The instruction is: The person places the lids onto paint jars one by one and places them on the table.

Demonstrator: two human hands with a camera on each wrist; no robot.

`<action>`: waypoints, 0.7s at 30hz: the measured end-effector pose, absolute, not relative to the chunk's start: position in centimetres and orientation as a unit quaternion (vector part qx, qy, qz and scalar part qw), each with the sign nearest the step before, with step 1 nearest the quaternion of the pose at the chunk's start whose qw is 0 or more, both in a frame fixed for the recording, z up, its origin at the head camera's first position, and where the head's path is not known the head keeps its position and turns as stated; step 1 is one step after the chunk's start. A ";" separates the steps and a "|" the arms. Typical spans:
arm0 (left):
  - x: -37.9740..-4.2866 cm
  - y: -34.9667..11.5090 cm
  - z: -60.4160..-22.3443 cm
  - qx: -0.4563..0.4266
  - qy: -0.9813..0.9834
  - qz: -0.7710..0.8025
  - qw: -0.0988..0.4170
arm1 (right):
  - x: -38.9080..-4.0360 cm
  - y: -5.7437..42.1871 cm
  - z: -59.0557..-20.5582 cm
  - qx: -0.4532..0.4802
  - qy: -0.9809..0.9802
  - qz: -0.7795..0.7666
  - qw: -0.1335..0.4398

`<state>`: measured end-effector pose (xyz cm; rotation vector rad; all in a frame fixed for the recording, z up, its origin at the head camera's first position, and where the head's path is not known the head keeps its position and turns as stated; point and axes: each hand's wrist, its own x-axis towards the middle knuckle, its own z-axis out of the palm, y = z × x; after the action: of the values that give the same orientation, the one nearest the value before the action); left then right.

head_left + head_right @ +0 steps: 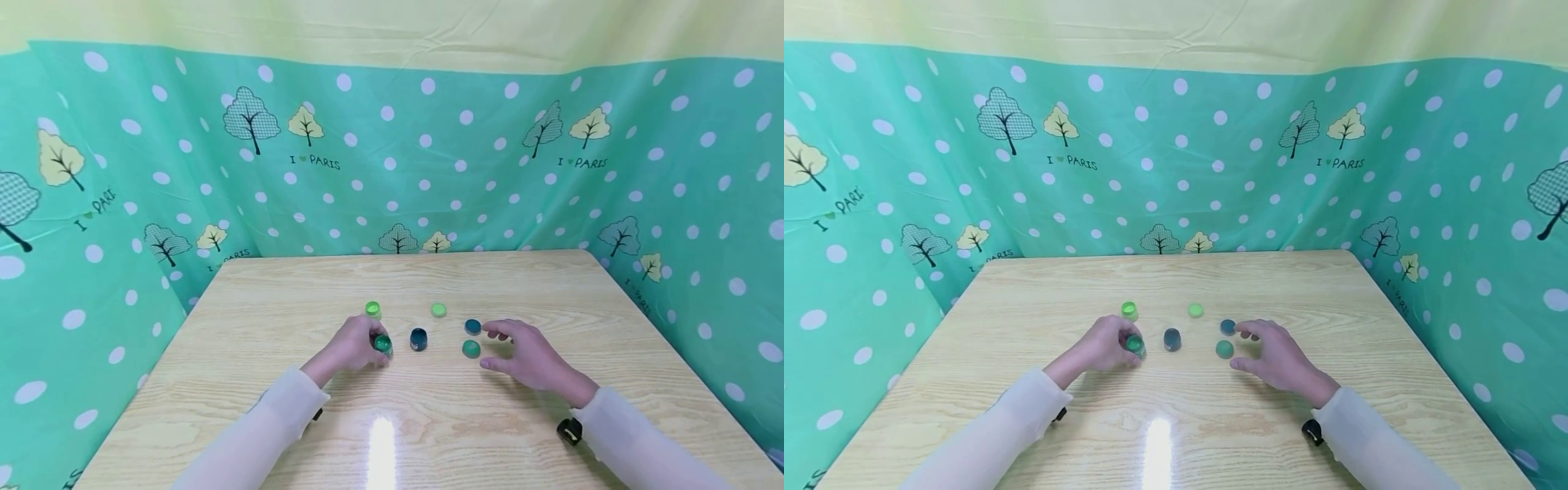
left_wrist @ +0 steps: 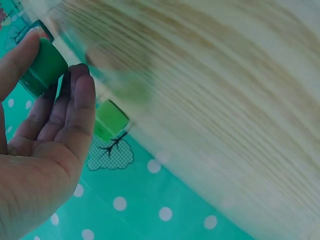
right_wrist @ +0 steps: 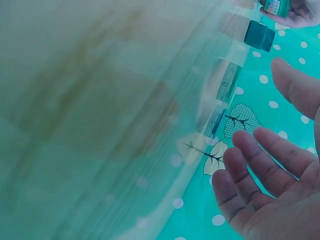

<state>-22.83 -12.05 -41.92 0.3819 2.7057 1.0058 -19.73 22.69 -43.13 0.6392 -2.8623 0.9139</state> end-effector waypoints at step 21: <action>-21.7 -12.4 -41.4 0.174 0.901 0.386 0.093 | -20.6 21.3 -42.9 0.189 -0.935 0.301 -0.002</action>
<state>-21.66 -12.43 -41.40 0.5169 2.6736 1.1462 -20.60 21.27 -42.85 0.5932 -2.9401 0.9483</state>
